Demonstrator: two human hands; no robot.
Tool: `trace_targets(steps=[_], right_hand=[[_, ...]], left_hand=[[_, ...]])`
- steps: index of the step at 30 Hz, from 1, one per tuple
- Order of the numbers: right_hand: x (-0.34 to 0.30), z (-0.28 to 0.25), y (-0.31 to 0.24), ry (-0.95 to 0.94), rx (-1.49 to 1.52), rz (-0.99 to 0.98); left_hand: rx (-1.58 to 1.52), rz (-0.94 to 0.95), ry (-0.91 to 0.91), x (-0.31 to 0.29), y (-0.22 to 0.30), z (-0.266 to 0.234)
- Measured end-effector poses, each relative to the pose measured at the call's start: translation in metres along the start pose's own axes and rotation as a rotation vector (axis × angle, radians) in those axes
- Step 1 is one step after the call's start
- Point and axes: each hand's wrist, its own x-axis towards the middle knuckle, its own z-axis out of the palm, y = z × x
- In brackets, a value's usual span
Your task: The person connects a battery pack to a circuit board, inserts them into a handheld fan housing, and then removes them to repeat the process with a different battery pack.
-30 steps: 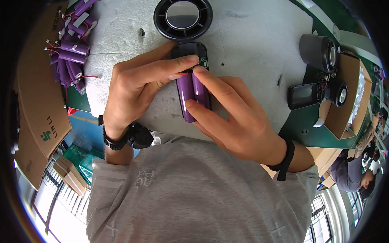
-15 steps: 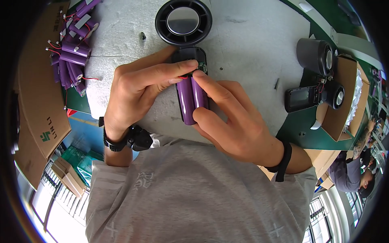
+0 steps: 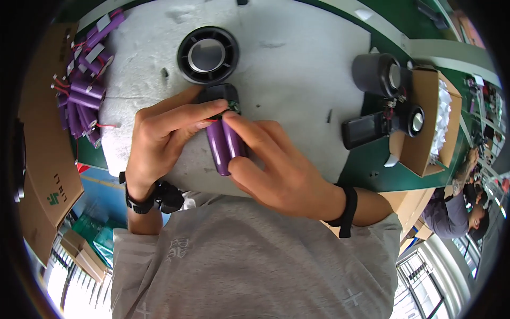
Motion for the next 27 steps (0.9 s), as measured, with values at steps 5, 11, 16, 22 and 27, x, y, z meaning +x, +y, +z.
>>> trace_targets(steps=[5,11,16,22,27], right_hand=[[-0.0009,0.0009,0.0012,0.016,0.054,0.011],[-0.0013,-0.0035,0.0002,0.002,0.022,0.001],[-0.0002,-0.0042,0.001,0.0,0.051,0.001],[0.0001,-0.0033,0.0003,-0.027,0.054,0.028],[0.0006,-0.0023,-0.0005,-0.019,0.093,0.052]], left_hand=[[0.066,0.041,0.023,0.0017,0.0019,-0.0012],[0.085,0.019,0.009,0.003,0.0024,0.0002],[0.077,0.022,0.015,0.0034,0.0026,0.0001],[0.067,0.011,0.002,0.0038,0.0007,-0.0011],[0.067,0.016,0.008,0.0019,-0.0007,-0.0017]])
